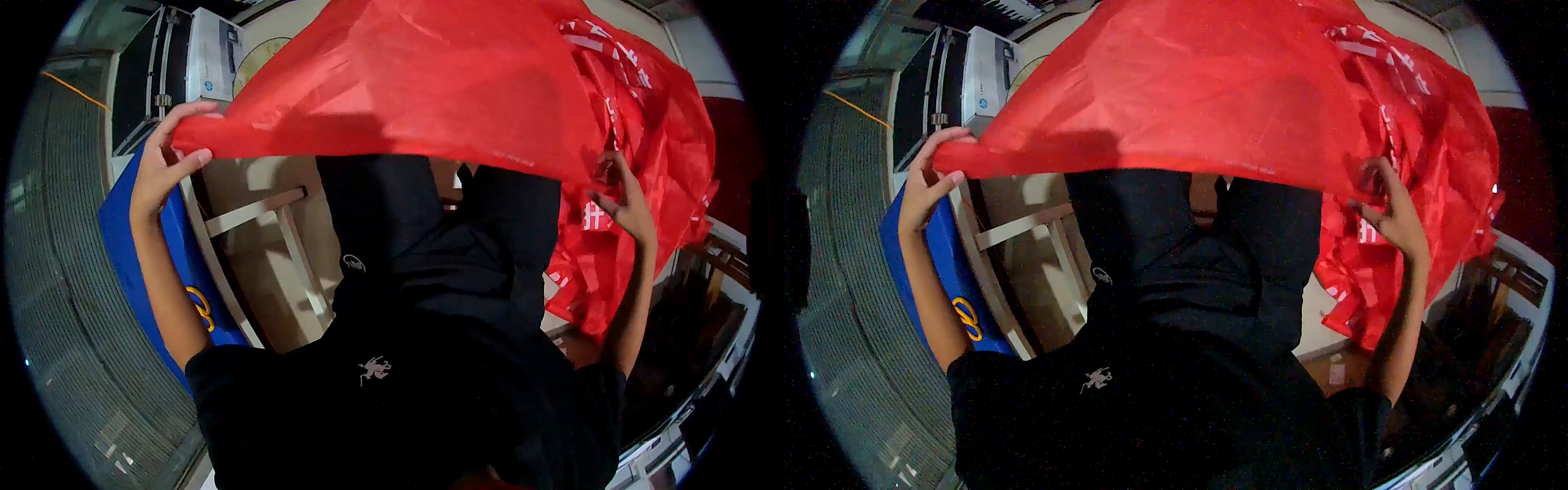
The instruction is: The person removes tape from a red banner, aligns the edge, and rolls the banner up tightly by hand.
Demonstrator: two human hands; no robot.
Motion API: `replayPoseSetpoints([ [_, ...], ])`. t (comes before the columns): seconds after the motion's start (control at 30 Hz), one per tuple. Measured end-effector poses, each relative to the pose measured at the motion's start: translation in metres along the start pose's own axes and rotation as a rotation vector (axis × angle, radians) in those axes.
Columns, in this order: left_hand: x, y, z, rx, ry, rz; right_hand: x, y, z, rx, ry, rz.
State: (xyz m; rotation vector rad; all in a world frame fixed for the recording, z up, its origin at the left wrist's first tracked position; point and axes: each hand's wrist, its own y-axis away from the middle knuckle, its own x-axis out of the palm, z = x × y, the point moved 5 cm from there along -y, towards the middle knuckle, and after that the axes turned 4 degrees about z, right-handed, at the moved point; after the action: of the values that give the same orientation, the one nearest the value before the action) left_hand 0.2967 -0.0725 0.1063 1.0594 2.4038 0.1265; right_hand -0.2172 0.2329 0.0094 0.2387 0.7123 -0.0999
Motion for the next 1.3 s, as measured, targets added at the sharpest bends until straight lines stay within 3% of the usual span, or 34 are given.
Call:
replayPoseSetpoints([
  [0.07, 0.008, 0.001, -0.008, -0.042, -0.071, 0.022, 0.004, -0.002, 0.005, 0.023, 0.016, 0.091],
  [0.13, 0.018, 0.006, -0.010, -0.052, -0.278, 0.179, 0.015, -0.002, -0.013, 0.081, 0.190, 0.387],
  [0.17, 0.020, 0.008, -0.010, -0.009, -0.390, 0.217, 0.016, -0.003, -0.019, 0.063, 0.183, 0.396],
  [0.23, 0.022, 0.012, -0.012, -0.014, -0.302, 0.141, 0.022, 0.001, -0.014, -0.196, 0.338, 0.261],
  [0.27, 0.023, 0.013, -0.013, 0.006, -0.202, 0.082, 0.030, 0.004, -0.011, -0.212, 0.326, 0.270],
  [0.33, 0.018, 0.017, -0.007, 0.046, -0.195, -0.015, 0.033, 0.004, -0.006, -0.081, 0.044, 0.124],
  [0.4, 0.013, 0.023, 0.000, 0.024, -0.040, -0.046, 0.042, 0.000, -0.010, -0.011, 0.002, 0.170],
  [0.43, 0.015, 0.023, -0.003, 0.127, 0.058, -0.060, 0.046, -0.002, -0.012, 0.067, -0.034, 0.181],
  [0.5, 0.006, 0.030, 0.009, 0.186, -0.039, -0.091, 0.053, -0.008, -0.015, 0.146, -0.065, 0.197],
  [0.6, 0.007, 0.035, 0.011, 0.304, -0.123, -0.084, 0.052, -0.024, -0.014, -0.111, 0.044, -0.025],
  [0.67, 0.010, 0.038, 0.008, 0.388, -0.178, -0.087, 0.057, -0.042, 0.010, -0.110, 0.044, -0.072],
  [0.73, 0.017, 0.039, 0.001, 0.381, -0.172, -0.087, 0.060, -0.058, 0.027, -0.286, 0.129, -0.281],
  [0.9, 0.022, 0.045, -0.008, 0.431, -0.127, -0.112, 0.069, -0.092, 0.027, -0.285, 0.261, -0.301],
  [1.2, 0.048, 0.042, -0.029, 0.290, -0.256, -0.130, 0.057, -0.107, -0.008, -0.369, 0.382, -0.313],
  [1.23, 0.052, 0.042, -0.028, 0.235, -0.286, -0.121, 0.052, -0.100, -0.013, -0.425, 0.426, -0.457],
  [1.3, 0.055, 0.043, -0.021, 0.172, -0.310, -0.113, 0.044, -0.085, -0.006, -0.397, 0.483, -0.420],
])
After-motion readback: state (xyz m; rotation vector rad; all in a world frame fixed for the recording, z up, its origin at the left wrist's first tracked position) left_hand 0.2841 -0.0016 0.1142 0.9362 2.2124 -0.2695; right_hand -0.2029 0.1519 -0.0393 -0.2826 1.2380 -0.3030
